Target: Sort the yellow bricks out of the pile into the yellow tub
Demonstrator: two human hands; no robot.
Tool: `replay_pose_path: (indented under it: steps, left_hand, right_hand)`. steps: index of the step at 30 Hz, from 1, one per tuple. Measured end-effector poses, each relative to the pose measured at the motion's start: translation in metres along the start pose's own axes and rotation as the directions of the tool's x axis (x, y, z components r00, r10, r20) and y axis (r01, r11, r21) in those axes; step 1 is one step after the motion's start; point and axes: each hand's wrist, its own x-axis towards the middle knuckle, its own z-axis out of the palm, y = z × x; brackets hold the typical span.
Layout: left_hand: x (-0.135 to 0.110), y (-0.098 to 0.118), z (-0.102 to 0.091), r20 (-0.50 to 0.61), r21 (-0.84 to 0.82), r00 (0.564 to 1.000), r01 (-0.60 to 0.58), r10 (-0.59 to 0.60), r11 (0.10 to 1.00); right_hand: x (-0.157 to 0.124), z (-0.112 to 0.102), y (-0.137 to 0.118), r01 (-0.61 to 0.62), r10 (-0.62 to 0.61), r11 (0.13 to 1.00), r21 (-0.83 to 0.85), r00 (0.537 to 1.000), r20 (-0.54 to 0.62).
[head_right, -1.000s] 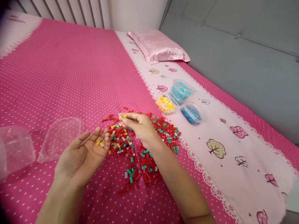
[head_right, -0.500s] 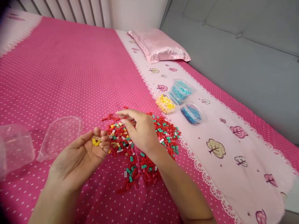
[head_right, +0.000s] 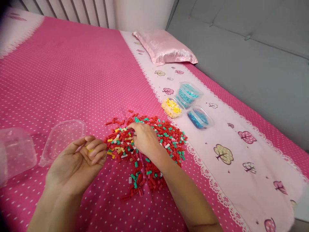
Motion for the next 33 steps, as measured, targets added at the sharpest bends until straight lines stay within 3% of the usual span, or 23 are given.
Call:
replay_pose_path:
  steps: [33]
  left_hand:
    - [0.0008, -0.0005, -0.0017, 0.001, 0.001, 1.0, -0.002, 0.002, 1.0]
  right_hand:
    - [0.0007, 0.002, 0.0071, 0.091, -0.095, 0.993, 0.071, 0.994, 0.062]
